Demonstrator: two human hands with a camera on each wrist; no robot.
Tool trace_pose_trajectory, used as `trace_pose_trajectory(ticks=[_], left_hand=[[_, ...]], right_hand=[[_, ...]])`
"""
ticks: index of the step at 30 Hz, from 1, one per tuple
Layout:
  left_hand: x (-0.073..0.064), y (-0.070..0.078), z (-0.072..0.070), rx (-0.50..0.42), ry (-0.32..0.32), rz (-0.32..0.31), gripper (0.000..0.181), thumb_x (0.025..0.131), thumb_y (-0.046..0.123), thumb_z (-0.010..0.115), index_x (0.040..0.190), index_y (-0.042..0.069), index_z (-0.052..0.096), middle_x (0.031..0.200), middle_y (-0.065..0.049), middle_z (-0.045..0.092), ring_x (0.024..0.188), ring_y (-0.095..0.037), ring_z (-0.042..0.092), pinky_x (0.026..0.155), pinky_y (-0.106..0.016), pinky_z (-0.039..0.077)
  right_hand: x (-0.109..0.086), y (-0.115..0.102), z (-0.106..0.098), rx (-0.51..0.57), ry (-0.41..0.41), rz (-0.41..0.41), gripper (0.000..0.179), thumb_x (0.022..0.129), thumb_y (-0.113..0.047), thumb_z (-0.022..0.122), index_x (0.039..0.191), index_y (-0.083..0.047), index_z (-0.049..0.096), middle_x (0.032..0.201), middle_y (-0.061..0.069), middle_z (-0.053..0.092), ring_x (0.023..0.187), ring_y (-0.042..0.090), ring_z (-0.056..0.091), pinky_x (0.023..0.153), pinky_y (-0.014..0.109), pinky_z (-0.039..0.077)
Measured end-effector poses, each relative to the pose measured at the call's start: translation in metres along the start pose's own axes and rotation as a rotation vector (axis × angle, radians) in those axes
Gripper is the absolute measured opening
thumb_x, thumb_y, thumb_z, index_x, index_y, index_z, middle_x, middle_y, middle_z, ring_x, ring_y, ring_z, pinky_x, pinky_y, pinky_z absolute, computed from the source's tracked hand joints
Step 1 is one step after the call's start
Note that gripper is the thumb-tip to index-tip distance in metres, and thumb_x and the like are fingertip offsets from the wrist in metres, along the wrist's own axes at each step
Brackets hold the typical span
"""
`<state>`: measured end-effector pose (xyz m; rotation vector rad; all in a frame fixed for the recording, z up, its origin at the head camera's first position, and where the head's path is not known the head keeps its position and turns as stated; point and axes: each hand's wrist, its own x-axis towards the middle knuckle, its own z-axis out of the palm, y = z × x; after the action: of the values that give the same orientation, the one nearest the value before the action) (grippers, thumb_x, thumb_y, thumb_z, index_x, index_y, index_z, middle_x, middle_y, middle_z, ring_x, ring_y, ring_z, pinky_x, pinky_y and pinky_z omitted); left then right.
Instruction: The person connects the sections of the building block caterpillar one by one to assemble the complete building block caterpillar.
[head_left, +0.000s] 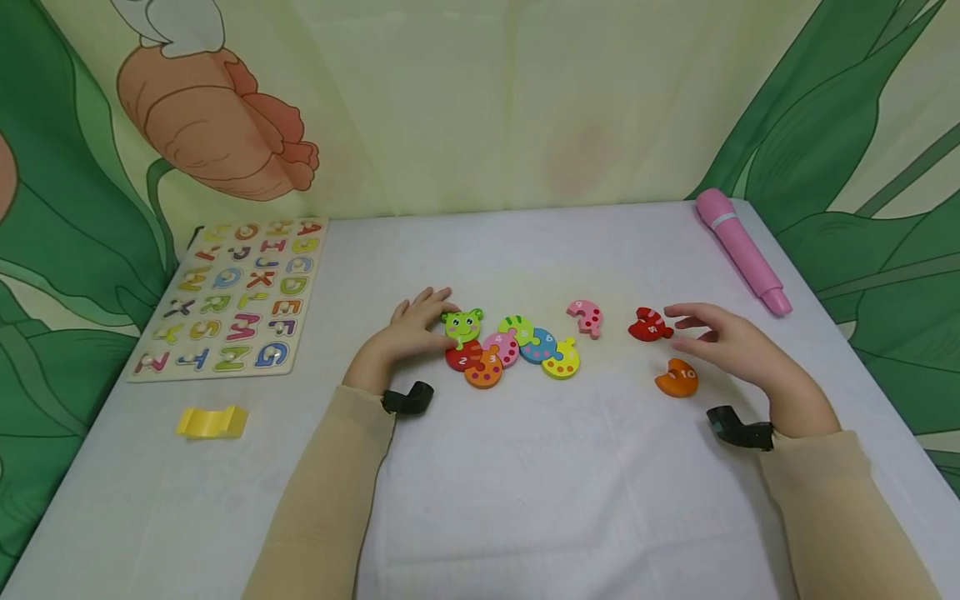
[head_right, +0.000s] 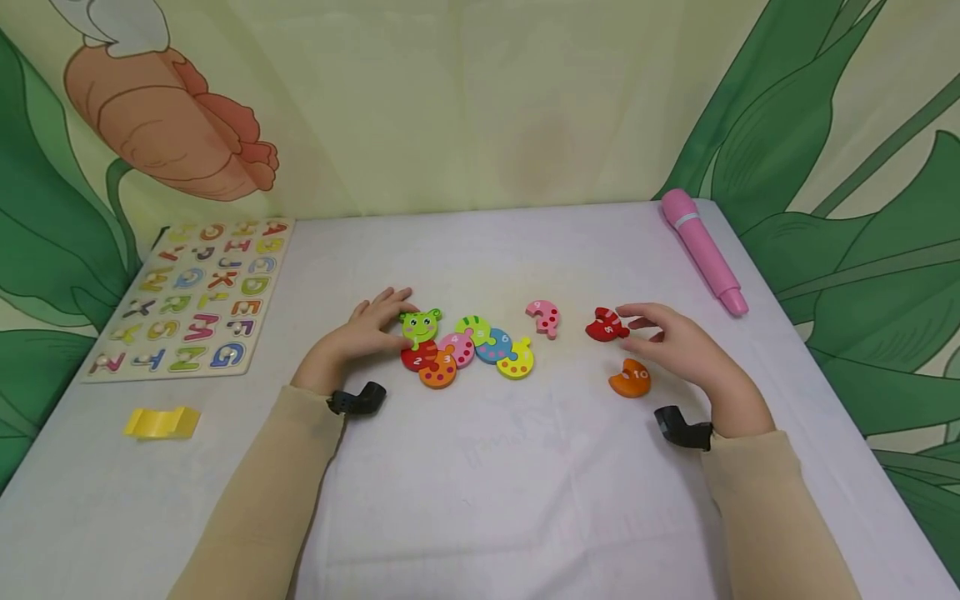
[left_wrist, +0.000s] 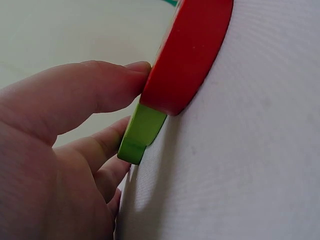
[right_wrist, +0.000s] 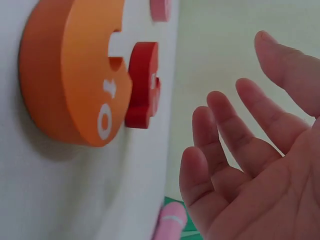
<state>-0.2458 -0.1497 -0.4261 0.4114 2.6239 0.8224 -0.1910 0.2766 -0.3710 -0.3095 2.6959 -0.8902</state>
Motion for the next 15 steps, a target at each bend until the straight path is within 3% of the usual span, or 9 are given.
trace_pose_trajectory(ticks=[2,4,10,15], left_hand=[[0.000,-0.001,0.000,-0.002,-0.002,-0.002,0.051,0.077,0.033,0.061,0.125,0.020,0.048,0.153,0.001,0.016,0.142,-0.021,-0.002,0.112,-0.050,-0.006],[0.000,-0.003,0.000,-0.004,-0.004,-0.003,0.052,0.078,0.033,0.061,0.126,0.020,0.048,0.153,0.001,0.016,0.142,-0.021,-0.003,0.112,-0.050,-0.006],[0.000,-0.002,0.000,-0.007,-0.004,-0.005,0.051,0.078,0.033,0.061,0.125,0.020,0.048,0.153,0.001,0.016,0.142,-0.020,-0.002,0.112,-0.050,-0.006],[0.000,-0.001,-0.001,-0.007,0.001,0.006,0.051,0.077,0.033,0.061,0.125,0.020,0.048,0.153,0.002,0.016,0.142,-0.020,-0.002,0.112,-0.050,-0.006]], right_hand=[[0.008,0.004,0.000,0.027,-0.022,0.011,0.055,0.090,-0.031,0.054,0.136,-0.007,0.037,0.135,0.021,0.040,0.120,0.038,0.039,0.093,0.054,0.039],[0.017,0.009,0.000,0.054,-0.054,0.021,0.055,0.090,-0.032,0.053,0.137,-0.009,0.035,0.139,0.021,0.035,0.123,0.040,0.034,0.094,0.060,0.035],[0.034,0.015,0.006,0.030,-0.158,0.072,0.063,0.086,-0.035,0.058,0.140,-0.016,0.031,0.142,0.023,0.030,0.126,0.043,0.029,0.094,0.064,0.032],[0.037,0.014,0.013,-0.015,-0.157,0.067,0.059,0.087,-0.027,0.058,0.138,-0.011,0.034,0.136,0.024,0.037,0.118,0.040,0.035,0.093,0.059,0.037]])
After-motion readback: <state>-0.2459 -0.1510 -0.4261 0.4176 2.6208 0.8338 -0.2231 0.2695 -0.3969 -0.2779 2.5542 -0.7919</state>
